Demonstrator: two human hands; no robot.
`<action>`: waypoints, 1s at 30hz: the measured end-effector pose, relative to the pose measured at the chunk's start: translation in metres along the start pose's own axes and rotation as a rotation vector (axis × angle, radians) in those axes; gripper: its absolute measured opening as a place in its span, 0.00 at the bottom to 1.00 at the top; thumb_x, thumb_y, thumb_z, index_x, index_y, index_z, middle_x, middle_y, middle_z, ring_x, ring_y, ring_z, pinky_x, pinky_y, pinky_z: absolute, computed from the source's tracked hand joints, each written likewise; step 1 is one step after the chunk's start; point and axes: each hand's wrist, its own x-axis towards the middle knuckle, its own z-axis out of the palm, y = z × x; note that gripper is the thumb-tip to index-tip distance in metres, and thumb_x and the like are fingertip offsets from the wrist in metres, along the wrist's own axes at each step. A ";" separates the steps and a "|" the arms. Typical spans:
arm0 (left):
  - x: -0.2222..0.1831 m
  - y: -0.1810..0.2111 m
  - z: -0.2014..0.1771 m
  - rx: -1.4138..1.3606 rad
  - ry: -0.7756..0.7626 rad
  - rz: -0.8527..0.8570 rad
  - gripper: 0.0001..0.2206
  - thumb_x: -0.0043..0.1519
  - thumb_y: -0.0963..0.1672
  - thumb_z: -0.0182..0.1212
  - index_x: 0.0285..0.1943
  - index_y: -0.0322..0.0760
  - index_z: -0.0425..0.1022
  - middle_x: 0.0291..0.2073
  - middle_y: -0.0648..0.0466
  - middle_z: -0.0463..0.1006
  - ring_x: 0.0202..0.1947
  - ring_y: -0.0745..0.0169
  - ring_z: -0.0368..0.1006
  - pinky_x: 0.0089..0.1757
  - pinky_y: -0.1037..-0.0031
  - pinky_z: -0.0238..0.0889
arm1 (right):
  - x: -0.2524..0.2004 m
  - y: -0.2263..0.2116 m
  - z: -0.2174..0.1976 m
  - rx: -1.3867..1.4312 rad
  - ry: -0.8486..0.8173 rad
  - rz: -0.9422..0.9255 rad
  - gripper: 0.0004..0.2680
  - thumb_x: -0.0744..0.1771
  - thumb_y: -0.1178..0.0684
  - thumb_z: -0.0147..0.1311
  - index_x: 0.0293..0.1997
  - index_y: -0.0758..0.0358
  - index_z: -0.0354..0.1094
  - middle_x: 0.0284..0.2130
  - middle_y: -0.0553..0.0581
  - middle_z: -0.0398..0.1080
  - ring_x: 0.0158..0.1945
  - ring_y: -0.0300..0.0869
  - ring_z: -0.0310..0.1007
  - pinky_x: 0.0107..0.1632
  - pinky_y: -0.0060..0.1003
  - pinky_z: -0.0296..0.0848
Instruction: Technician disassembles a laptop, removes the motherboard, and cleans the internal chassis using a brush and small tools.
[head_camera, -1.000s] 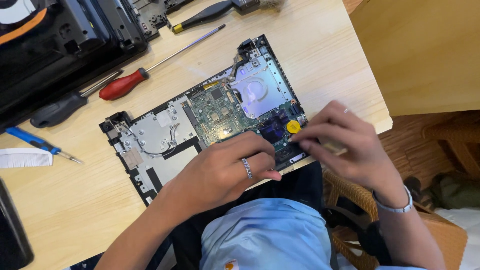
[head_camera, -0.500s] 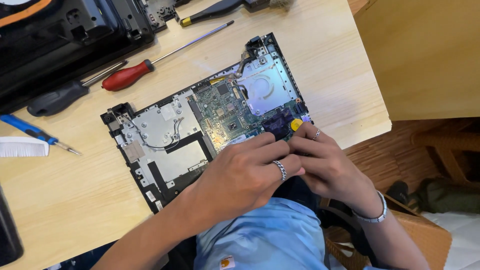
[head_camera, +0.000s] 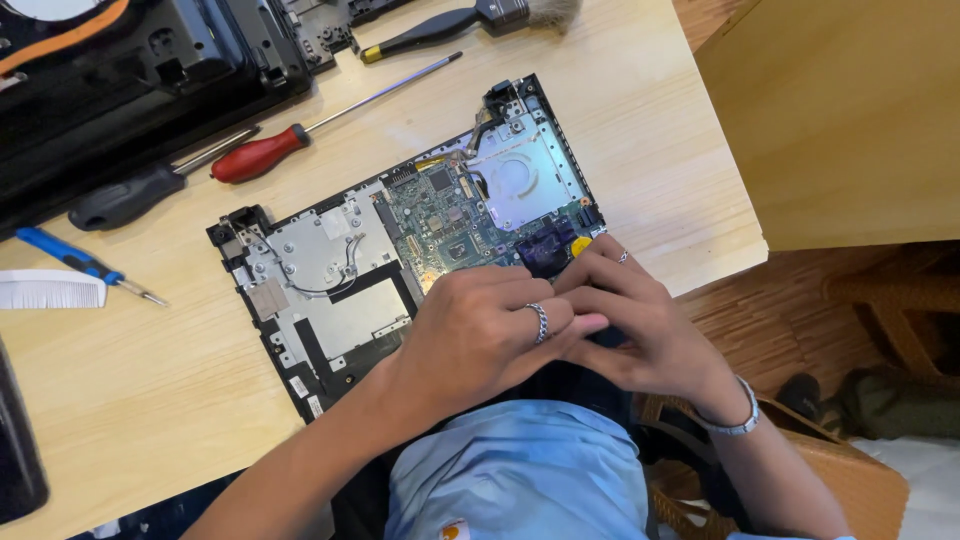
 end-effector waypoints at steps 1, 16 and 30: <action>0.002 0.001 -0.002 0.001 0.000 -0.001 0.17 0.71 0.44 0.58 0.27 0.35 0.63 0.20 0.52 0.62 0.20 0.52 0.61 0.26 0.64 0.57 | -0.001 0.003 0.004 0.001 -0.001 -0.001 0.07 0.68 0.53 0.53 0.41 0.67 0.67 0.36 0.60 0.66 0.38 0.48 0.58 0.46 0.40 0.60; 0.003 -0.008 -0.018 -0.332 -0.079 -0.051 0.09 0.71 0.44 0.52 0.43 0.30 0.67 0.30 0.49 0.64 0.24 0.51 0.58 0.29 0.66 0.57 | -0.003 0.007 0.014 -0.085 0.151 -0.029 0.15 0.71 0.45 0.40 0.31 0.65 0.65 0.29 0.57 0.62 0.31 0.47 0.53 0.38 0.39 0.57; 0.005 -0.006 -0.021 -0.462 -0.068 -0.121 0.07 0.69 0.44 0.57 0.46 0.35 0.71 0.32 0.52 0.69 0.25 0.61 0.66 0.31 0.74 0.61 | -0.002 0.006 0.015 -0.067 0.108 -0.050 0.13 0.71 0.49 0.42 0.34 0.67 0.67 0.31 0.58 0.62 0.33 0.48 0.53 0.42 0.40 0.57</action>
